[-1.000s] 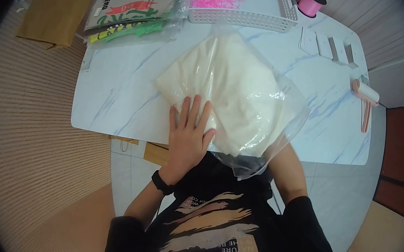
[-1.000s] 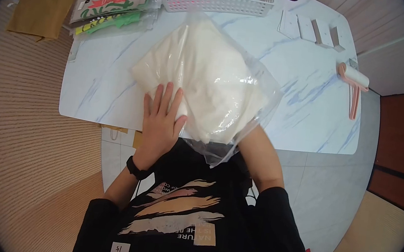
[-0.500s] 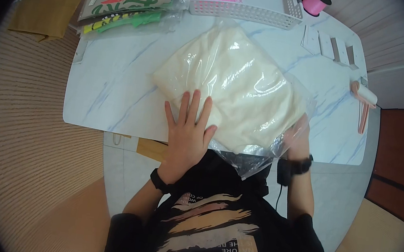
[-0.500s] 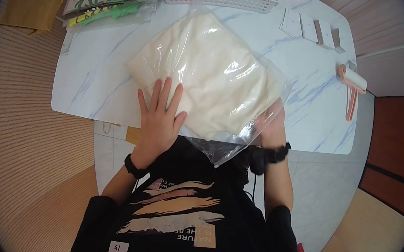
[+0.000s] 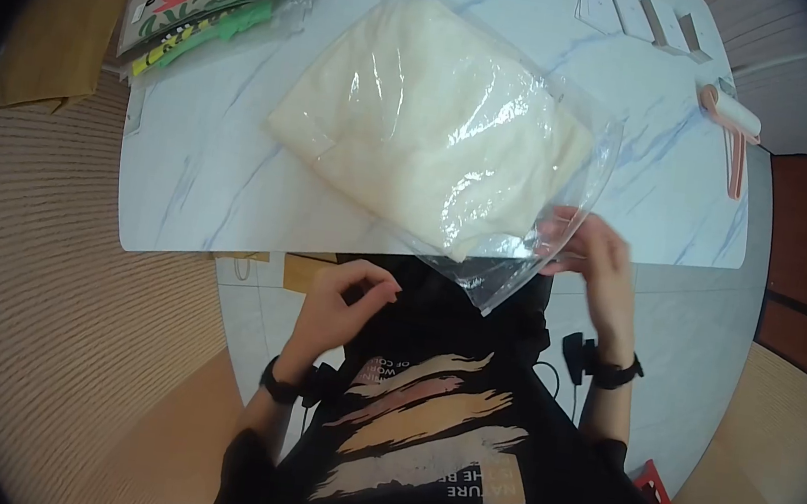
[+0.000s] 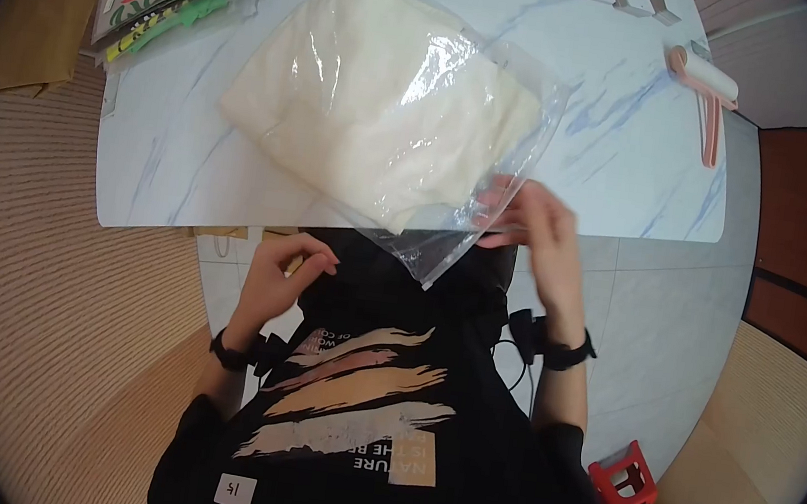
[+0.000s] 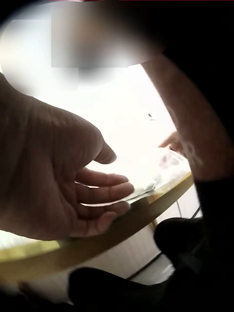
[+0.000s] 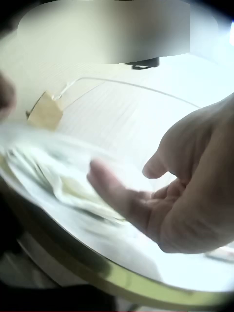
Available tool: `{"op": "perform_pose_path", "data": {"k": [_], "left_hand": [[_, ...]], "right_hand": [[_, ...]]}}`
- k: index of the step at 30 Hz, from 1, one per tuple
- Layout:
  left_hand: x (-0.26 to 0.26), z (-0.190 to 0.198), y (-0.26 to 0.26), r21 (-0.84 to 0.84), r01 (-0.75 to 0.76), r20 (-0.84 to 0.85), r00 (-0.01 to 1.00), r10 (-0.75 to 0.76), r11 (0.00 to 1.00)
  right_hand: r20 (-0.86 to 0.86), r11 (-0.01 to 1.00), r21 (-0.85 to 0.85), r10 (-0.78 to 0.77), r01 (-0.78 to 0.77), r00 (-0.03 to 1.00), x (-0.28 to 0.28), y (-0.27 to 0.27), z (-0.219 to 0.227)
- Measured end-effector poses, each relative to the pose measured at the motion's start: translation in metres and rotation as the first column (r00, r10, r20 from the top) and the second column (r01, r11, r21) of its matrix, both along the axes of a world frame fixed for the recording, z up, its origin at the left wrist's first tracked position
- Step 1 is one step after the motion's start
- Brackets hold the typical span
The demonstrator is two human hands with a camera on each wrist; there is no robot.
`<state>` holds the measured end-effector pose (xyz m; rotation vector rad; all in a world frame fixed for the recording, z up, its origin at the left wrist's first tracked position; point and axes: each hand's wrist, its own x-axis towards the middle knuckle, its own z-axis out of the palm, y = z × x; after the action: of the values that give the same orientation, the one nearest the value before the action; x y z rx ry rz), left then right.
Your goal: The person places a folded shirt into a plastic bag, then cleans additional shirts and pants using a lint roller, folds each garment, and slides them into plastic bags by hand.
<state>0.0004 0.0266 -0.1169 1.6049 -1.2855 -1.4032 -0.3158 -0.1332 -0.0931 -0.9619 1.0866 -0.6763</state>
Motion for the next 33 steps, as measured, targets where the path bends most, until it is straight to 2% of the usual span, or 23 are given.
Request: {"op": "perform_pose_path", "data": {"k": [1,3,4,6,8,9,10,11,12,14,15,17,18,20,22,24,25,27,28,29,31,32,33], "left_hand": [[-0.003,-0.006,0.001,0.005,0.002,0.002,1.000,-0.002,1.000],[-0.013,-0.018,-0.012,0.107,0.045,-0.413,0.911,0.003,0.993],[-0.022,-0.023,-0.018,0.097,0.055,-0.430,0.903,-0.009,0.994],[-0.039,-0.023,-0.029,0.184,0.038,-0.505,0.861,0.061,0.982],[-0.050,-0.019,-0.040,0.317,0.064,-0.611,0.776,0.153,0.946],[-0.051,-0.024,-0.038,0.315,0.069,-0.612,0.777,0.147,0.947],[-0.052,-0.033,-0.035,0.308,0.051,-0.677,0.714,0.181,0.950],[-0.054,-0.036,-0.034,0.302,0.033,-0.736,0.643,0.211,0.953],[-0.051,-0.035,-0.033,0.297,0.037,-0.736,0.645,0.204,0.954],[-0.043,-0.027,-0.029,0.235,0.101,-0.606,0.793,0.064,0.967],[-0.043,-0.025,-0.027,0.235,0.106,-0.602,0.796,0.059,0.966],[-0.046,-0.022,-0.025,0.256,0.130,-0.546,0.837,0.032,0.958],[-0.049,-0.024,-0.026,0.246,0.141,-0.554,0.832,0.019,0.959],[-0.055,-0.023,-0.031,0.241,0.173,-0.528,0.849,-0.021,0.955],[-0.056,-0.021,-0.037,0.230,0.204,-0.499,0.864,-0.065,0.951],[-0.051,-0.014,-0.040,0.266,0.398,-0.157,0.916,-0.368,0.878],[-0.050,-0.010,-0.039,0.263,0.403,-0.146,0.915,-0.377,0.876],[-0.050,0.002,-0.031,0.096,0.453,0.058,0.886,-0.460,0.886],[-0.050,0.009,-0.031,0.151,0.413,-0.032,0.910,-0.414,0.898],[-0.048,0.009,-0.028,0.150,0.401,-0.017,0.915,-0.403,0.904],[-0.042,0.009,-0.024,0.026,0.351,0.162,0.923,-0.350,0.936],[-0.037,0.017,-0.027,-0.156,0.349,0.320,0.903,-0.287,0.924],[-0.031,0.029,-0.028,-0.261,0.277,0.357,0.918,-0.174,0.925]], "right_hand": [[-0.074,0.997,-0.061,0.044,-0.048,0.996,0.009,0.014,-0.009],[-0.019,0.991,-0.118,0.055,-0.057,0.998,0.015,0.025,-0.021],[-0.015,0.991,-0.117,0.056,-0.057,0.998,0.016,0.027,-0.021],[0.341,0.984,0.171,-0.108,0.052,0.934,0.018,0.027,-0.017],[0.366,0.974,0.217,-0.144,0.066,0.919,0.026,0.031,-0.002],[0.390,0.962,0.262,-0.176,0.074,0.904,0.028,0.032,0.002],[0.388,0.962,0.262,-0.180,0.079,0.904,0.021,0.035,-0.005],[0.191,0.998,0.064,-0.005,-0.007,0.982,0.010,0.040,-0.019],[-0.046,0.984,-0.114,0.132,-0.137,0.990,0.003,0.045,-0.030],[-0.064,0.992,-0.094,0.073,-0.078,0.995,0.002,0.058,-0.034],[-0.087,0.997,-0.069,0.017,-0.023,0.996,0.003,0.065,-0.036],[-0.141,0.995,-0.060,0.065,-0.074,0.988,-0.002,0.072,-0.047],[-0.131,0.991,0.034,0.136,-0.132,0.982,-0.002,0.074,-0.052],[-0.054,0.972,0.149,0.191,-0.182,0.980,0.002,0.079,-0.051],[0.020,0.972,0.097,0.213,-0.214,0.977,0.006,0.080,-0.060],[0.082,0.959,0.056,0.273,-0.278,0.959,0.003,0.078,-0.064],[0.088,0.962,0.046,0.265,-0.270,0.960,-0.001,0.078,-0.068],[0.086,0.961,0.108,0.247,-0.256,0.965,-0.009,0.080,-0.080],[0.095,0.960,0.099,0.254,-0.263,0.963,-0.013,0.080,-0.080],[0.044,0.953,0.064,0.292,-0.295,0.955,-0.015,0.081,-0.081],[0.003,0.940,0.008,0.342,-0.342,0.940,-0.019,0.079,-0.076],[0.023,0.913,-0.006,0.407,-0.407,0.913,-0.023,0.080,-0.069],[0.037,0.884,-0.017,0.467,-0.466,0.884,-0.030,0.079,-0.065]]}}
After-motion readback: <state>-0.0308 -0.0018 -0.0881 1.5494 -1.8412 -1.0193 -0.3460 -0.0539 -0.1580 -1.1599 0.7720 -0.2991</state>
